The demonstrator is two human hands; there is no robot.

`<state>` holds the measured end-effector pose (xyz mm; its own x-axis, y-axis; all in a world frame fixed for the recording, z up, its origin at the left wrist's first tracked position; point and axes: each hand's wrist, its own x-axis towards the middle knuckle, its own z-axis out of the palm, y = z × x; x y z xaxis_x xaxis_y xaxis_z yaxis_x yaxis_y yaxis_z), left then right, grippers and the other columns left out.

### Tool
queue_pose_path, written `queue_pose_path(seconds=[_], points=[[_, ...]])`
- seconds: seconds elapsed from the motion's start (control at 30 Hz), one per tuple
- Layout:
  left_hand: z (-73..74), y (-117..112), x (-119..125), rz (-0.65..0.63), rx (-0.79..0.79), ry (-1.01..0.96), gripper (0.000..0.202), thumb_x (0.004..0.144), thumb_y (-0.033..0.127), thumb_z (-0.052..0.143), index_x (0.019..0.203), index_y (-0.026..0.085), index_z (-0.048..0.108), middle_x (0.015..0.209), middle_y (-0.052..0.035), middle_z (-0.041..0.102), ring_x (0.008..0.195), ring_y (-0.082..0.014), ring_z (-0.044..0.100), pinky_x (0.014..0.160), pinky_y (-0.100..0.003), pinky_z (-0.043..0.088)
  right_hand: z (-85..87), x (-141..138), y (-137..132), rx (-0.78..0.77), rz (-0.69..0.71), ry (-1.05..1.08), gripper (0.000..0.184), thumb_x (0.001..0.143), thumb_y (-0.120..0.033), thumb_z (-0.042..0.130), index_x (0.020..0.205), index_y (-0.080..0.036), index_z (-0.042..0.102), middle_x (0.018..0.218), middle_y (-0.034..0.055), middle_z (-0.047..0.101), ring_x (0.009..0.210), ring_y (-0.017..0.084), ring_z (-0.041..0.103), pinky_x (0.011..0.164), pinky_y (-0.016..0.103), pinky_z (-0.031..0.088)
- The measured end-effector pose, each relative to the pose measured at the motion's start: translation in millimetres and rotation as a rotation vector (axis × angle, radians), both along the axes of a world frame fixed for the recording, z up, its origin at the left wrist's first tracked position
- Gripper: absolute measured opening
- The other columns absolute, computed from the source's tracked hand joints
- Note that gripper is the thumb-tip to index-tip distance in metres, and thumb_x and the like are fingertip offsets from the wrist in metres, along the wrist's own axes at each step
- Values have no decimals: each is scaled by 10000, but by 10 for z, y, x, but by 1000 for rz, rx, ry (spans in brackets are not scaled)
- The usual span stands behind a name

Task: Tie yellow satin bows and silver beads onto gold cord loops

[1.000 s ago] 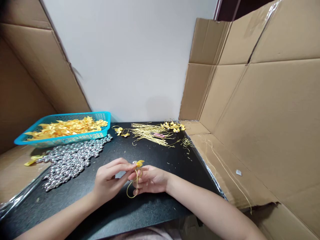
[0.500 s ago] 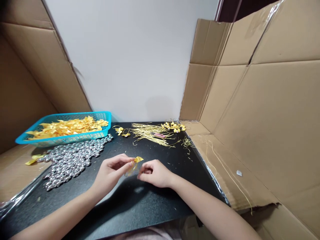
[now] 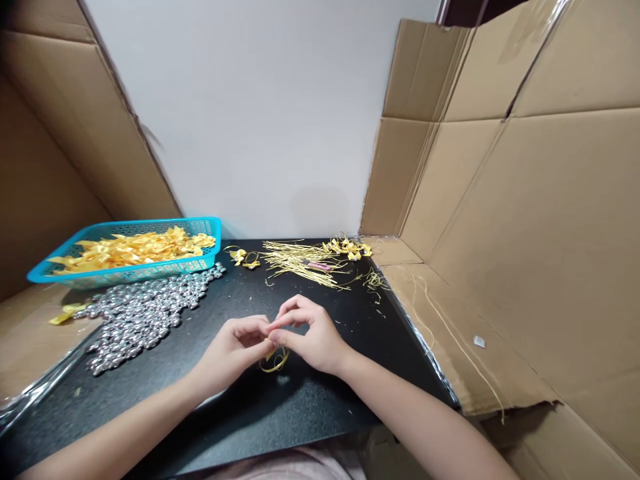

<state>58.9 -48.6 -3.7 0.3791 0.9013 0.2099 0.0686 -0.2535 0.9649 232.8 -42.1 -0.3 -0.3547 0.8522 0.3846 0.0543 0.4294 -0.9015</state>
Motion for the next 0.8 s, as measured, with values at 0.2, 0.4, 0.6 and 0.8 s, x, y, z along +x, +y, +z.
queue_pose_path(seconds=[0.2,0.4,0.6,0.8], points=[[6,4,-1,-49,-157,-77,201,712,323,732,661,140,666,607,24,551,504,-96,521,509,-227,445,-80,0,31,-217,103,134,211,757,-397,711,821,-199,748,882,13,545,760,121,542,721,293,452],[17,18,-4,-58,-210,-88,158,708,292,734,724,138,700,607,7,597,533,-111,539,536,-242,454,-62,25,19,-55,3,51,170,805,-355,674,777,-194,722,846,14,561,791,134,554,738,291,446],[72,8,8,-46,-329,-134,119,666,232,735,713,129,700,595,5,633,561,-108,546,572,-228,445,-44,39,13,-3,-30,13,185,832,-348,647,754,-186,692,840,19,572,795,138,562,753,291,448],[89,5,7,-54,-337,-131,128,690,253,720,694,125,712,574,6,644,563,-97,545,586,-204,441,-48,44,14,16,-32,0,171,838,-329,641,751,-187,683,837,22,570,801,143,566,748,288,450]])
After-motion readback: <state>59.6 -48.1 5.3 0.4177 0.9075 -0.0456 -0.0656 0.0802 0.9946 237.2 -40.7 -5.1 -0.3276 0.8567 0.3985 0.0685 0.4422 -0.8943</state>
